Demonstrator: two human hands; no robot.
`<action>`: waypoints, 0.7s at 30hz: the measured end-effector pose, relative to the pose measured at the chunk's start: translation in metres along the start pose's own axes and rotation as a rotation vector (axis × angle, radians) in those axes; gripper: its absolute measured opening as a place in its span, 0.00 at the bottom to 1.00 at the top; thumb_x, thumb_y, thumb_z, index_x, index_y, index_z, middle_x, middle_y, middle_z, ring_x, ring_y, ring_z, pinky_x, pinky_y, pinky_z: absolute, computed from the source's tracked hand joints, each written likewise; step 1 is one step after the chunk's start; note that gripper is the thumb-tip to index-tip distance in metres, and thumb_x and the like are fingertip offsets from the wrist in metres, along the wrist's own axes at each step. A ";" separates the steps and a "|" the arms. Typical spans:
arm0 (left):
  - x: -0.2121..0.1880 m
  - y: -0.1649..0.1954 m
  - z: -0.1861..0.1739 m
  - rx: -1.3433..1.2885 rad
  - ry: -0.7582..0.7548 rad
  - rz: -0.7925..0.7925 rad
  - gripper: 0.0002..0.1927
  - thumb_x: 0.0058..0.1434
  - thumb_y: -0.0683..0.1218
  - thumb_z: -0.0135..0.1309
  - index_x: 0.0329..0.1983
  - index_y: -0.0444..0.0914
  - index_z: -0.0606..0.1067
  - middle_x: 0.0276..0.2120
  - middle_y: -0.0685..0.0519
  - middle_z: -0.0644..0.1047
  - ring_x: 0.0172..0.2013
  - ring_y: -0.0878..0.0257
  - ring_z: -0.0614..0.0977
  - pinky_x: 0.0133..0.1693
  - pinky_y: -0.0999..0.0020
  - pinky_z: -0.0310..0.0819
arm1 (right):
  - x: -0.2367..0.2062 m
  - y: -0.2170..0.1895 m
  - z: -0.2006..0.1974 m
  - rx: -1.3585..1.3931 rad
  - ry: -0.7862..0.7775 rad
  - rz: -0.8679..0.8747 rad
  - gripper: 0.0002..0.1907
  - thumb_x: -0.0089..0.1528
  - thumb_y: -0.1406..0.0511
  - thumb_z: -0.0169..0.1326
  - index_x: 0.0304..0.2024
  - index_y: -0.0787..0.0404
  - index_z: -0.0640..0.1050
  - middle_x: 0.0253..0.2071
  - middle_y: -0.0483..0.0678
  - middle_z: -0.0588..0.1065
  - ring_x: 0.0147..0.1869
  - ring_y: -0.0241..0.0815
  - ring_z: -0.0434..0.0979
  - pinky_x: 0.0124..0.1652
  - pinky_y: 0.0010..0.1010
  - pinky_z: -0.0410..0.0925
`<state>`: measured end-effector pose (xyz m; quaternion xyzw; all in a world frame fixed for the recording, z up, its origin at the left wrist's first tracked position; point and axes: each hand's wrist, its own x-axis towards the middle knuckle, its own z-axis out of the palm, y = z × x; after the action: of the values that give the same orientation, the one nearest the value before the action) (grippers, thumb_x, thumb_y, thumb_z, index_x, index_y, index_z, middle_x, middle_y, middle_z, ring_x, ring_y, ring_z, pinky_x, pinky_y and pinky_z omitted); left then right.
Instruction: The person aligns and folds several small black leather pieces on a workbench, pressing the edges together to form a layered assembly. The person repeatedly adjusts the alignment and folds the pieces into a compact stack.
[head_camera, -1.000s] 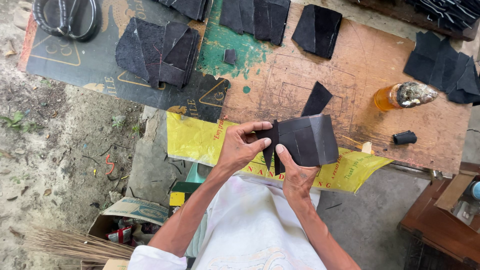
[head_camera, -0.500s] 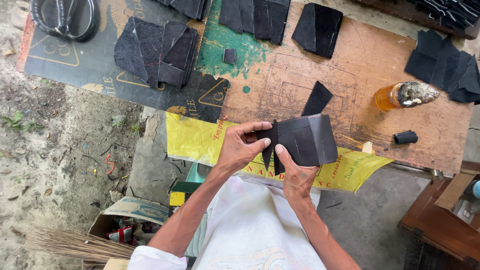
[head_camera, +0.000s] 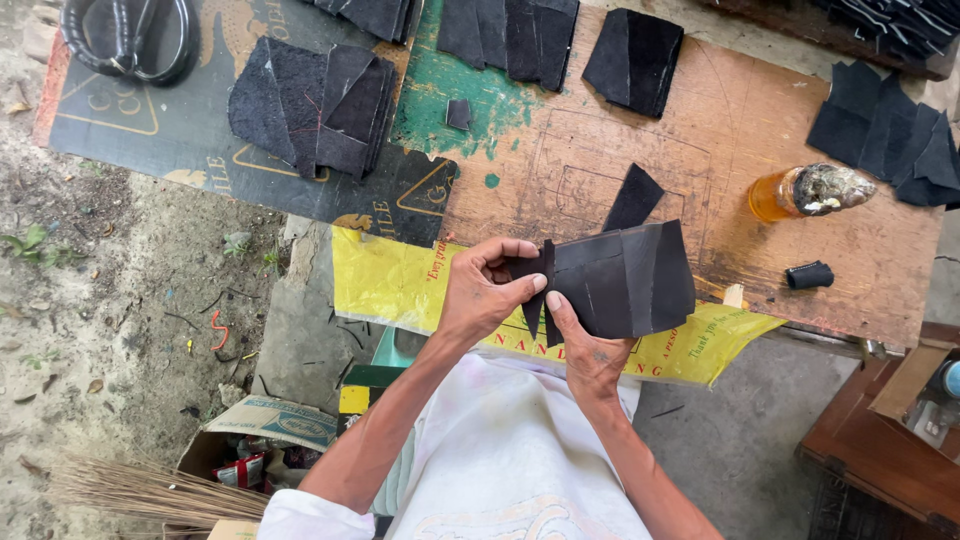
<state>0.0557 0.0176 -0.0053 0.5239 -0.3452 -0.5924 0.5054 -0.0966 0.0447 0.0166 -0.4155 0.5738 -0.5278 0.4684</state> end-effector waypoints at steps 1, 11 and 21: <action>0.002 -0.001 -0.001 -0.046 -0.018 0.013 0.17 0.55 0.37 0.66 0.47 0.32 0.77 0.35 0.55 0.81 0.34 0.74 0.80 0.37 0.79 0.78 | 0.001 0.000 -0.001 -0.014 0.006 0.001 0.14 0.59 0.72 0.67 0.46 0.65 0.79 0.44 0.45 0.79 0.42 0.33 0.79 0.43 0.23 0.74; 0.006 -0.004 0.010 -0.092 0.058 0.161 0.15 0.63 0.37 0.64 0.33 0.39 0.67 0.30 0.60 0.72 0.31 0.76 0.73 0.31 0.80 0.66 | -0.005 -0.012 0.005 0.054 -0.010 0.050 0.16 0.58 0.73 0.66 0.48 0.65 0.79 0.45 0.45 0.79 0.45 0.34 0.78 0.47 0.23 0.73; -0.005 0.004 0.001 -0.199 -0.100 -0.026 0.12 0.60 0.35 0.65 0.44 0.32 0.76 0.38 0.54 0.79 0.36 0.72 0.78 0.39 0.76 0.75 | 0.006 -0.019 0.004 0.091 0.102 0.011 0.18 0.60 0.74 0.64 0.52 0.65 0.77 0.48 0.46 0.78 0.49 0.36 0.78 0.53 0.26 0.72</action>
<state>0.0550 0.0207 0.0004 0.4455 -0.3026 -0.6556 0.5293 -0.0944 0.0357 0.0353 -0.3632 0.5746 -0.5712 0.4600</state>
